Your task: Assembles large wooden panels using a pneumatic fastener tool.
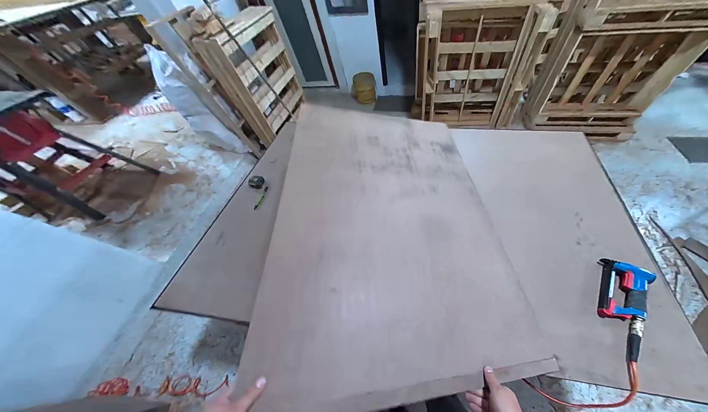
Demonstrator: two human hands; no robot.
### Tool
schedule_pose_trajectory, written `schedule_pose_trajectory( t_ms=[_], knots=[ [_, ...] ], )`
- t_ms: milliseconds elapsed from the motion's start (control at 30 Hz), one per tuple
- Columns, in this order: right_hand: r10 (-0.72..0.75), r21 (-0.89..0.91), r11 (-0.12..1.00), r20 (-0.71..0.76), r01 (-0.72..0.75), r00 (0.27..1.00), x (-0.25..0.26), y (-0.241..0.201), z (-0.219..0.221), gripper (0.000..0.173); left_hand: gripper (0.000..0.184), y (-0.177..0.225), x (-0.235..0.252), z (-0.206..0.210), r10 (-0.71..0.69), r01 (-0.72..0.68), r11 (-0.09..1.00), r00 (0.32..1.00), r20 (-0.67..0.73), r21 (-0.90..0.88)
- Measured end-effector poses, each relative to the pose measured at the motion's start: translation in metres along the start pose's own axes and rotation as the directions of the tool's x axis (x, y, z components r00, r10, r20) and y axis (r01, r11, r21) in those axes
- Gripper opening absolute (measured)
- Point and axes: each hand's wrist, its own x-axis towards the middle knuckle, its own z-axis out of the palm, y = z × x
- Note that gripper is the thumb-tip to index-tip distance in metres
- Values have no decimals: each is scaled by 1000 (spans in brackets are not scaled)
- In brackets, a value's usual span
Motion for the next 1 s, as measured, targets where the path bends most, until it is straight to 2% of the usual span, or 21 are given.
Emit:
schedule_pose_trajectory(
  t_ms=[133,233,300,367,400,433,467,500,533,567,600,633,700,767,867,1000],
  knots=[
    [-114,41,993,13,114,993,-5,-13,47,70,59,42,64,-22,9,-10,1000,1000,4,21],
    [-216,2,976,54,216,975,-10,-27,63,67,61,50,121,-9,12,-16,990,1000,27,137],
    [-173,-31,984,111,177,979,-7,-28,69,60,58,49,150,5,25,-9,962,998,-57,272],
    [19,-140,990,223,12,975,-2,-18,62,53,57,55,156,25,29,17,938,992,-126,345],
    [101,-249,968,300,-25,949,-4,-16,56,54,61,62,153,38,39,9,934,991,-125,357],
    [132,-345,939,363,2,922,-9,-22,51,55,62,70,149,52,77,-30,931,990,-116,363],
    [88,-402,911,406,91,910,-15,-34,48,56,63,78,145,68,134,-86,925,985,-106,369],
    [-22,-435,872,421,224,907,-18,-49,41,54,63,83,140,85,189,-144,915,978,-87,377],
    [-182,-475,799,395,370,900,-14,-64,33,50,65,86,135,104,243,-205,899,969,-50,388],
    [-367,-554,668,335,496,868,-3,-81,25,47,66,89,132,126,289,-262,876,957,-8,405],
    [-544,-654,500,273,568,794,15,-97,19,44,68,95,130,150,332,-316,852,943,36,418],
    [-661,-740,326,267,589,702,35,-112,15,44,70,100,127,174,378,-373,821,923,77,432],
    [-726,-823,30,372,568,578,78,-132,16,60,73,110,120,220,477,-499,731,861,174,466],
    [-726,-819,-200,492,538,480,120,-128,27,76,76,120,113,261,557,-605,620,788,262,499],
    [-694,-795,-378,582,474,423,161,-96,37,88,81,124,109,310,606,-670,528,728,321,522],
    [-713,-802,-395,576,449,400,172,-85,38,86,85,111,114,336,674,-653,477,701,233,588]
  ],
)
